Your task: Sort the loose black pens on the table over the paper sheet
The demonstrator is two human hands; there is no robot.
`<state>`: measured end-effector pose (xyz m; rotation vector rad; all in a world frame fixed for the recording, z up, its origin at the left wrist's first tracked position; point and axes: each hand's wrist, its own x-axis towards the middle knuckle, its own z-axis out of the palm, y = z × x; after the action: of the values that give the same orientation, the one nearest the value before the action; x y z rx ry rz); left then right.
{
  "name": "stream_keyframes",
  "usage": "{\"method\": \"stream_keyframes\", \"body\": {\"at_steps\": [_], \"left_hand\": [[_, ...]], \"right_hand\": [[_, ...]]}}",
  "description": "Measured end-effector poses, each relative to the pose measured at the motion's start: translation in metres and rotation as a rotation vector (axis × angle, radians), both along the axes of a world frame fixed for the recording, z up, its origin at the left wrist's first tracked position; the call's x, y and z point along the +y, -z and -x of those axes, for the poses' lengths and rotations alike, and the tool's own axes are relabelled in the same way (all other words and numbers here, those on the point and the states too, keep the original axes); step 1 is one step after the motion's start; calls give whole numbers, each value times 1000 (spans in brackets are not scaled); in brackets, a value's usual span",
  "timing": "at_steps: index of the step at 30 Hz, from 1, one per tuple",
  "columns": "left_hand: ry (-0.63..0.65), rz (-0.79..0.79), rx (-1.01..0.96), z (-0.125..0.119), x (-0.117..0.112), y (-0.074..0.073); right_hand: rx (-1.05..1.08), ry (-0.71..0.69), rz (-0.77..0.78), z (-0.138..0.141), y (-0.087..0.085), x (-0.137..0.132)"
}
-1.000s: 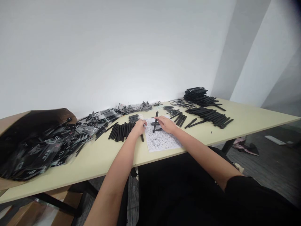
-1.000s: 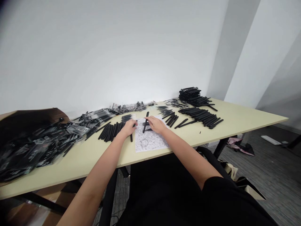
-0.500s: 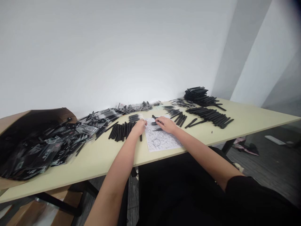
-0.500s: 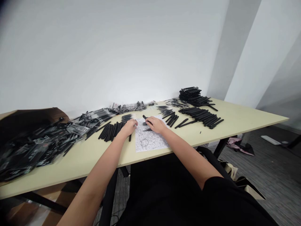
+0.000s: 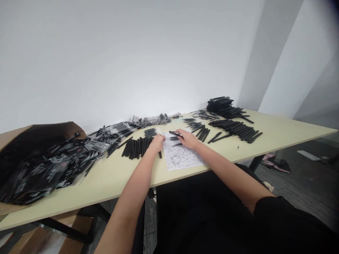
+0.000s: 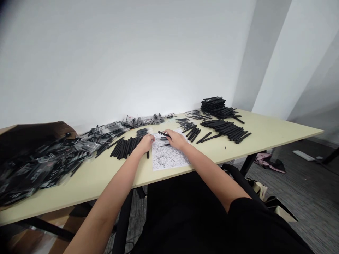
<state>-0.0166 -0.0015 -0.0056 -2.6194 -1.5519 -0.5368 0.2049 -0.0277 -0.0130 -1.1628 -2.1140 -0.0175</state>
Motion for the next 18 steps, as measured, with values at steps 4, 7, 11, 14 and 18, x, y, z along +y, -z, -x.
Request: {"method": "stream_keyframes", "body": {"at_steps": [4,7,11,14,18], "left_hand": [[15,-15,-5,-1,3,3],[46,-29,-17,-2,5,5],[70,-25,-18,-3,5,6],[67,-25,-4,-3,4,5],[63,-24,11,-4,4,5]], "right_hand": [[1,-4,-7,-1,2,3],[5,-10,-15,-2,4,5],[1,-4,-14,-2,5,5],[-1,-8,-19,-2,4,4],[-10,-8,-20,-2,3,4]]}}
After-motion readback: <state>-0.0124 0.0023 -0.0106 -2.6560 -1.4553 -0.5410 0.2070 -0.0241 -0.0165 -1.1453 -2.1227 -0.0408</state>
